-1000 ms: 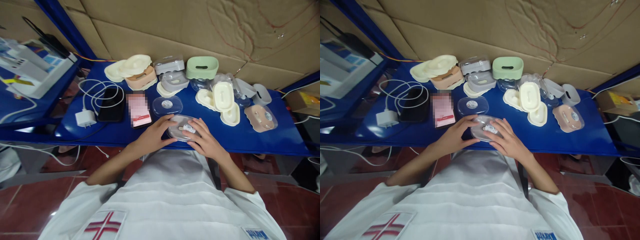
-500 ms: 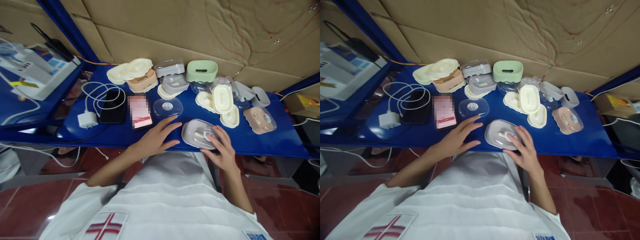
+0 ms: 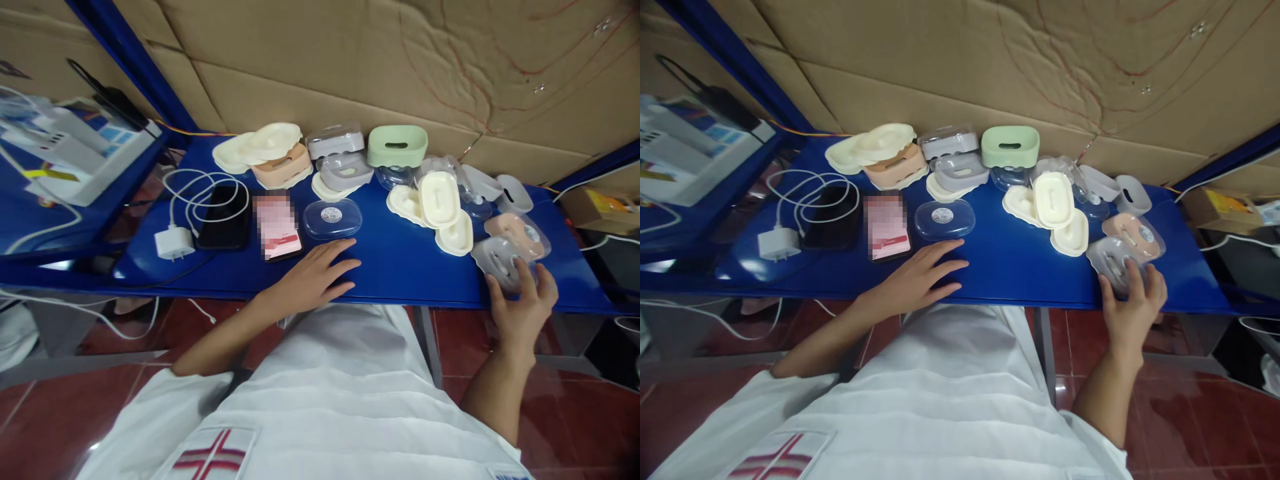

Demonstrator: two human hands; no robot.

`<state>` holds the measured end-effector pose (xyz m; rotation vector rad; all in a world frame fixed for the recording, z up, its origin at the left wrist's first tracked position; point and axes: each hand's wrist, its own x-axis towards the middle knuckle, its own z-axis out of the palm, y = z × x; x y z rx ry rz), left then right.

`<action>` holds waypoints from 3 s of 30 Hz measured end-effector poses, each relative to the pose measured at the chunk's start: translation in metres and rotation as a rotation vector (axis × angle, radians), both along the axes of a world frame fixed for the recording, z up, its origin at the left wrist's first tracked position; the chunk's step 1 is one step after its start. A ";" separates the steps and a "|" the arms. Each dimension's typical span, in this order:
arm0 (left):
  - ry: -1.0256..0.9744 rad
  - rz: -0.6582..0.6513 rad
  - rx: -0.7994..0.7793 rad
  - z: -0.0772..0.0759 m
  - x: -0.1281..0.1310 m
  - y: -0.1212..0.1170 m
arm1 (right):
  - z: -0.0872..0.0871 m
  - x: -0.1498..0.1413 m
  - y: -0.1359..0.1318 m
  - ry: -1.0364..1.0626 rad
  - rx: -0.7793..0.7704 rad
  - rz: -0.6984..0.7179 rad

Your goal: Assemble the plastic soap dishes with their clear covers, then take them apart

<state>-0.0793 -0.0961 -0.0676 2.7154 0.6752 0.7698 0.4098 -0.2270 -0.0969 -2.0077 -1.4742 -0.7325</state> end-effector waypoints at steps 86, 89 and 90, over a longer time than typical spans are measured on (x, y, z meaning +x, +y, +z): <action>-0.248 0.047 0.059 0.005 0.001 -0.002 | 0.033 -0.186 0.040 0.141 -0.078 0.963; -0.225 0.017 0.031 0.006 0.000 -0.002 | 0.031 -0.185 0.038 0.138 0.012 0.846; -0.212 0.007 0.024 0.006 0.000 -0.002 | 0.031 -0.186 0.039 0.119 -0.035 0.822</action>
